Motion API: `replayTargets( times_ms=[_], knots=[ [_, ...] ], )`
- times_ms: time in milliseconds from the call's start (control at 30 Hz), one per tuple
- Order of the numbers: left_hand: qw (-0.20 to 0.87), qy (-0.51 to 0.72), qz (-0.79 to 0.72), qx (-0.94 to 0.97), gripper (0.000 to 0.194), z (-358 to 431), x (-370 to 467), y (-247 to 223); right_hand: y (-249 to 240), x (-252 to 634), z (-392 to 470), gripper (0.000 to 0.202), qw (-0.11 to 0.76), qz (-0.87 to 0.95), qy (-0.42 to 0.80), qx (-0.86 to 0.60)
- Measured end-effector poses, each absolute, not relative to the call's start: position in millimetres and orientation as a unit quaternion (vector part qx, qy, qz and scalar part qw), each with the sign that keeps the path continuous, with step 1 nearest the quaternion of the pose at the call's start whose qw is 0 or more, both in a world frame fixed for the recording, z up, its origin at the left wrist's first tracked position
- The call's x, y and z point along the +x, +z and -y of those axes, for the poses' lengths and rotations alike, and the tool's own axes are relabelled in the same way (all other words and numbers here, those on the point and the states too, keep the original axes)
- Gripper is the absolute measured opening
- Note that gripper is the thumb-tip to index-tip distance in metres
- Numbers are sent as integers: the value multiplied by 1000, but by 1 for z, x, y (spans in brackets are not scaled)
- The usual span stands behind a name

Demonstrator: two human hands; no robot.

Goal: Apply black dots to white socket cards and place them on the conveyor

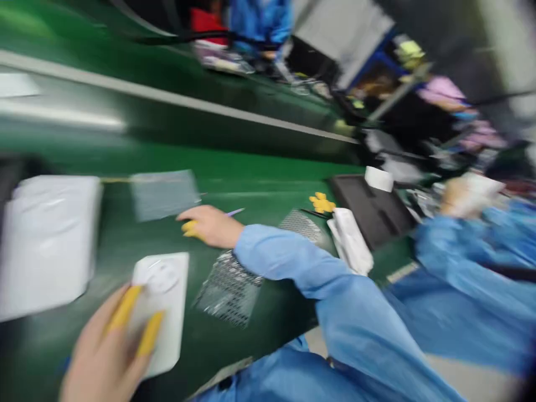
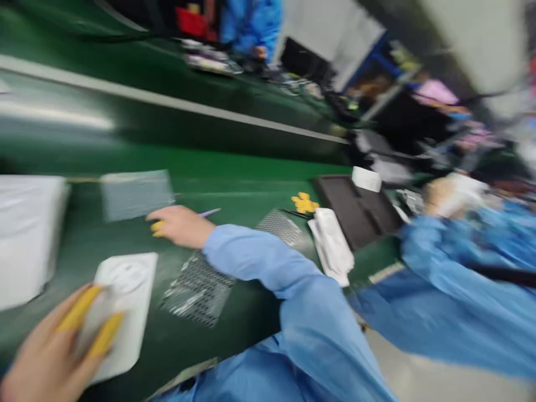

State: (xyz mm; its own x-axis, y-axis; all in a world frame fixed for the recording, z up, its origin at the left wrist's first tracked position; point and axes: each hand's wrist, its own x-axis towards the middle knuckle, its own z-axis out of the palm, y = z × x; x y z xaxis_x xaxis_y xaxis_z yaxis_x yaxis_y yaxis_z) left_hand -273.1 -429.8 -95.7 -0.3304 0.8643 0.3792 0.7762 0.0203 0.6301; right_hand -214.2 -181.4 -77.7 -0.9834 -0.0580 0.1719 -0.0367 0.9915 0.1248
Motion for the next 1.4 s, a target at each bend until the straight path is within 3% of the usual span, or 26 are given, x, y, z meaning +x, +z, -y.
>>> replayTargets(
  times_ms=[67,167,267,433,567,667,733,800,900,1067,1167,1400],
  knots=[
    [-2,347,-759,551,70,446,-261,-108,-87,-210,168,13,116,993,24,31],
    [-29,314,-796,516,43,438,-259,-122,-103,-205,140,31,141,982,113,49],
    [-31,316,-805,502,24,431,-258,-119,-105,-193,125,21,152,979,127,51],
    [-10,294,-805,515,10,432,-256,-109,-97,-190,133,18,136,976,170,28],
    [22,254,-803,538,14,433,-263,-108,-85,-195,158,22,77,940,330,-38],
    [31,262,-801,537,18,433,-266,-109,-76,-194,178,31,-27,849,516,-106],
    [36,267,-804,531,16,433,-266,-109,-74,-193,187,36,-83,803,579,-118],
    [33,273,-803,529,13,432,-266,-109,-75,-190,192,35,-83,822,555,-95],
    [29,278,-799,533,16,431,-265,-109,-79,-186,197,31,-40,910,412,19],
    [27,286,-796,533,10,431,-265,-108,-85,-181,202,52,-45,961,230,144],
    [26,287,-797,530,10,431,-264,-107,-87,-181,204,55,-55,966,202,154],
    [35,271,-810,519,11,430,-263,-104,-76,-186,209,38,-145,959,228,85]
  ],
)
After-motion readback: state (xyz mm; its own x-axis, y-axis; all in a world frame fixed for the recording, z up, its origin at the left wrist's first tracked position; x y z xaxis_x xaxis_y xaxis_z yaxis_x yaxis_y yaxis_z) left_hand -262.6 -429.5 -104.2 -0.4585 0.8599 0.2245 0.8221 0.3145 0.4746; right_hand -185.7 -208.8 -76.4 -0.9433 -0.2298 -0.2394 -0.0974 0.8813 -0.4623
